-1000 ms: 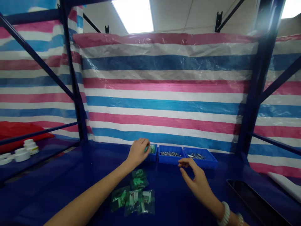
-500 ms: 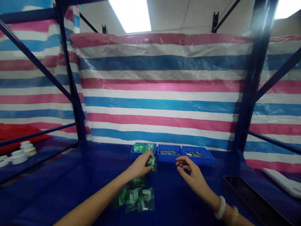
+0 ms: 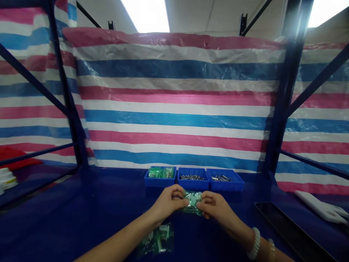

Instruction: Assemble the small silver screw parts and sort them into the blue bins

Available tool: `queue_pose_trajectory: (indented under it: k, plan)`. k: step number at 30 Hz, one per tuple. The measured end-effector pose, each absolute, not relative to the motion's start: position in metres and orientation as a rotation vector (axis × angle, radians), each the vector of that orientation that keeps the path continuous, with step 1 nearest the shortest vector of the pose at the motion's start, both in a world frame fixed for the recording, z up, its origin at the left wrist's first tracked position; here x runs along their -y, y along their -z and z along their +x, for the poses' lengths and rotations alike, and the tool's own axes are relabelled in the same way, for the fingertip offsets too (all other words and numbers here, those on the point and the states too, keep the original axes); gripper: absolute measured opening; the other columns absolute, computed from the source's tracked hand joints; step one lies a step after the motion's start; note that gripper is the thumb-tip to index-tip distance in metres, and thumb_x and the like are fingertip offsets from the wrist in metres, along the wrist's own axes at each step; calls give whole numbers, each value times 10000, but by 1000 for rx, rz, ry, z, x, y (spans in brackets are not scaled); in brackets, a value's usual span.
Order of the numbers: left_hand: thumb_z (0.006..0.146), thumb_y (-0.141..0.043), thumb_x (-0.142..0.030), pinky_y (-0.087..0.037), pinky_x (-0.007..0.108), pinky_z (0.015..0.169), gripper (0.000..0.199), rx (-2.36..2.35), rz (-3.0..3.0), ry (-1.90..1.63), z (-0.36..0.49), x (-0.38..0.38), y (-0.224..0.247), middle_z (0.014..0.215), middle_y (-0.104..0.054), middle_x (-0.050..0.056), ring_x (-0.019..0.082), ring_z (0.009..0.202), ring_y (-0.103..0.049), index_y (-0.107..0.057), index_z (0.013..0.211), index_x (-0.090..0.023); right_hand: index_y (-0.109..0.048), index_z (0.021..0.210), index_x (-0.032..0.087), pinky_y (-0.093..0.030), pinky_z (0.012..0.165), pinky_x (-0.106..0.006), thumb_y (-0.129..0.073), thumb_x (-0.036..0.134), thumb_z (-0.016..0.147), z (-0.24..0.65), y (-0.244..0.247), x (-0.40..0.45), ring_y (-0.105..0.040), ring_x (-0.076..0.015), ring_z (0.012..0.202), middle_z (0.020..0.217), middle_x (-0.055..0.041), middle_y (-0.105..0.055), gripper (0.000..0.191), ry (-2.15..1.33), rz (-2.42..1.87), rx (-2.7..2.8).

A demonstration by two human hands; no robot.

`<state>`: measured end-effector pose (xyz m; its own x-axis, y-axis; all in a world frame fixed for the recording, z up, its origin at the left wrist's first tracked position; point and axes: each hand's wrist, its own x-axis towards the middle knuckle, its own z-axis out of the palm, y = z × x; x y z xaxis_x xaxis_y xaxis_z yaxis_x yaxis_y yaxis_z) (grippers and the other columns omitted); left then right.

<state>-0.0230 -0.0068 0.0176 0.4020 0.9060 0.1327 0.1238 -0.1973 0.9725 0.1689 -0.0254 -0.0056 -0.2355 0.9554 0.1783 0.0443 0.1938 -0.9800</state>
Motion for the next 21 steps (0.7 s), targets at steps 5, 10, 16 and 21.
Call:
queue_pose_trajectory:
  k: [5, 10, 16, 21]
  plan:
    - [771, -510, -66, -435, 407, 886, 158, -773, 2559, -1232, -32, 19, -32, 1016, -644, 69, 221, 996, -566, -563, 713, -203, -608, 755, 213, -472, 749, -363, -533, 89, 794, 178, 1, 33, -580, -207, 831, 844, -49, -636, 150, -212, -795, 1900]
    - [805, -530, -60, -406, 462, 953, 191, -467, 3179, -1487, -41, 21, -33, 1051, -683, 20, 209, 1025, -566, -587, 792, -242, -601, 765, 234, -469, 801, -424, -514, 30, 815, 183, 1, 41, -546, -231, 925, 959, -56, -632, 227, 284, -641, 1890]
    - [799, -498, -76, -491, 354, 790, 121, -468, 2788, -1524, -35, 17, -33, 827, -653, 39, 180, 818, -608, -533, 824, -189, -594, 857, 222, -468, 834, -415, -539, 75, 837, 178, -1, 38, -560, -226, 946, 953, -57, -630, 158, 158, -736, 1852]
    - [831, -513, -267, -488, 284, 719, 87, -1222, 2194, -1664, -65, -33, -35, 788, -597, 7, 167, 763, -610, -507, 878, -194, -593, 985, 226, -450, 888, -422, -568, 176, 851, 178, 3, 31, -564, -236, 990, 1016, -70, -610, 145, -22, -882, 1752]
